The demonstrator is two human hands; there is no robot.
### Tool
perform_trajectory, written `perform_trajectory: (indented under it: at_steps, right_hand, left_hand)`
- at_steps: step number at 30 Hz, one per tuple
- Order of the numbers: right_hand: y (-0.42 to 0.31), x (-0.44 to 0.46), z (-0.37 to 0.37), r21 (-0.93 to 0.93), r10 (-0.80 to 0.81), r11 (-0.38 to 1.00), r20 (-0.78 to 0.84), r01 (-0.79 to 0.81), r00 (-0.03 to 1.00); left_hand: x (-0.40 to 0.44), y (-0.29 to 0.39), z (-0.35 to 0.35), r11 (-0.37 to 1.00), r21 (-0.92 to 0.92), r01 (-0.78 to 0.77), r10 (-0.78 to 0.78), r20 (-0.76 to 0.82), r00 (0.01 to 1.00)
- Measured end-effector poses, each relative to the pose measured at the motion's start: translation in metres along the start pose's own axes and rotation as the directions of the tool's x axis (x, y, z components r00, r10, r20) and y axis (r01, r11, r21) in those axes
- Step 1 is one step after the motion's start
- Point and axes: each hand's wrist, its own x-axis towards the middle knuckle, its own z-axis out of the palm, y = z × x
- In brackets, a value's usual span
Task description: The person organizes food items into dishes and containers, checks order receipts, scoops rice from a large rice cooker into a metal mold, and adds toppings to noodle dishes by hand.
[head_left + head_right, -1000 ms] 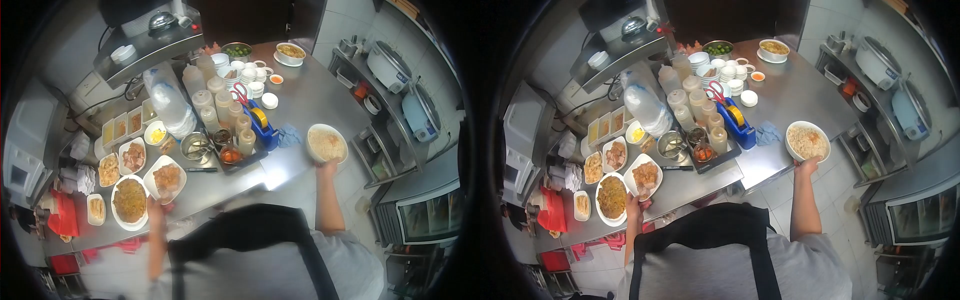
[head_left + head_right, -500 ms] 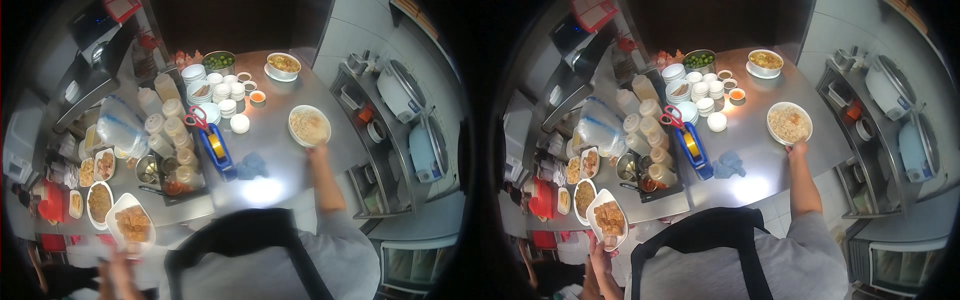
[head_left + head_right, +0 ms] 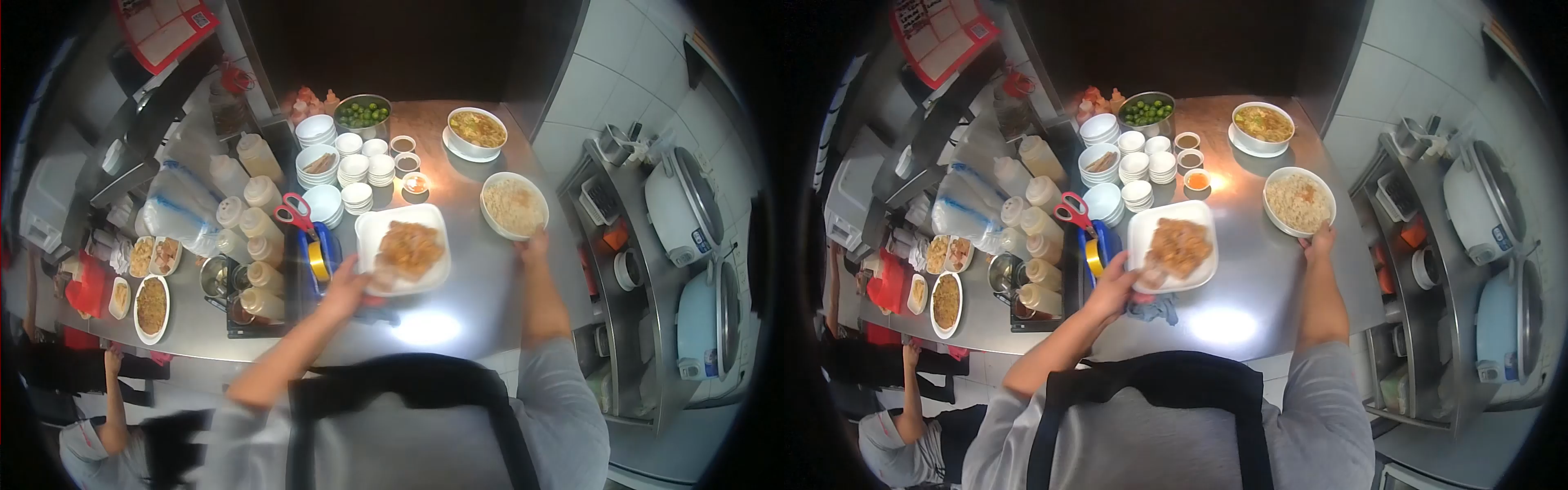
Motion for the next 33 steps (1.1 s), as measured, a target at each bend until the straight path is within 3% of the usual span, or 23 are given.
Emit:
perform_trajectory:
  at_steps: [5, 8, 11, 13, 16, 17, 18, 20, 21, 23, 25, 26, 27, 28, 30, 33]
  right_hand:
    - [-0.017, -0.014, -0.01, -0.095, -0.069, 0.993, 0.04, 0.073, 0.997]
    - [0.0, -0.002, -0.018, -0.131, -0.242, 0.958, 0.104, 0.255, 0.965]
    - [0.006, 0.002, -0.017, -0.034, -0.205, 0.977, 0.108, 0.21, 0.973]
    - [0.007, 0.002, -0.019, -0.011, -0.222, 0.974, 0.15, 0.226, 0.964]
    - [0.015, 0.016, -0.034, -0.056, -0.261, 0.959, 0.208, 0.278, 0.943]
    - [0.019, 0.021, -0.04, -0.02, -0.279, 0.953, 0.334, 0.302, 0.9]
    - [0.017, 0.009, -0.037, -0.076, -0.302, 0.936, 0.332, 0.344, 0.894]
    - [0.015, -0.02, -0.028, -0.066, -0.317, 0.934, 0.301, 0.352, 0.899]
    - [0.021, -0.027, -0.028, -0.021, -0.31, 0.947, 0.22, 0.322, 0.925]
    - [0.03, -0.042, -0.036, 0.003, -0.315, 0.949, 0.073, 0.316, 0.946]
    - [0.039, -0.061, -0.042, -0.032, -0.338, 0.94, 0.029, 0.339, 0.941]
    - [0.041, -0.071, -0.045, -0.05, -0.339, 0.939, 0.039, 0.341, 0.94]
    - [0.042, -0.074, -0.048, -0.068, -0.342, 0.936, 0.046, 0.345, 0.939]
    - [0.044, -0.07, -0.055, -0.067, -0.353, 0.932, 0.066, 0.357, 0.933]
    - [0.049, -0.066, -0.06, -0.064, -0.379, 0.92, 0.101, 0.386, 0.92]
    - [0.049, -0.065, -0.056, -0.041, -0.35, 0.936, 0.02, 0.35, 0.937]
  left_hand:
    - [0.128, -0.055, 0.053, 0.989, 0.112, 0.102, -0.1, -0.019, 0.995]
    - [0.172, -0.072, 0.071, 0.982, 0.172, 0.082, -0.079, -0.022, 0.997]
    - [0.182, -0.06, 0.085, 0.975, 0.222, -0.016, 0.04, -0.106, 0.994]
    - [0.197, -0.065, 0.086, 0.996, 0.085, 0.012, -0.006, -0.068, 0.998]
    - [0.243, -0.103, 0.073, 0.9, 0.406, -0.159, 0.095, 0.172, 0.981]
    - [0.239, -0.096, 0.072, 0.896, 0.395, -0.2, 0.141, 0.175, 0.975]
    - [0.236, -0.089, 0.072, 0.891, 0.385, -0.242, 0.185, 0.178, 0.966]
    - [0.25, -0.072, 0.053, 0.689, 0.598, -0.411, 0.471, 0.061, 0.88]
    - [0.243, -0.044, 0.044, 0.409, 0.814, -0.412, 0.61, 0.091, 0.787]
    - [0.225, 0.047, 0.004, 0.441, 0.888, -0.129, 0.262, 0.01, 0.965]
    - [0.246, 0.066, -0.053, 0.313, 0.935, -0.168, 0.682, -0.098, 0.725]
    - [0.258, 0.074, -0.082, 0.172, 0.985, -0.016, 0.729, -0.117, 0.674]
    - [0.253, 0.087, -0.103, 0.201, 0.979, 0.028, 0.756, -0.173, 0.632]
    - [0.243, 0.098, -0.115, 0.155, 0.98, 0.124, 0.726, -0.198, 0.658]
    - [0.226, 0.115, -0.128, 0.113, 0.954, 0.277, 0.486, -0.297, 0.822]
    - [0.248, 0.103, -0.138, -0.013, 0.951, 0.31, 0.418, -0.277, 0.865]
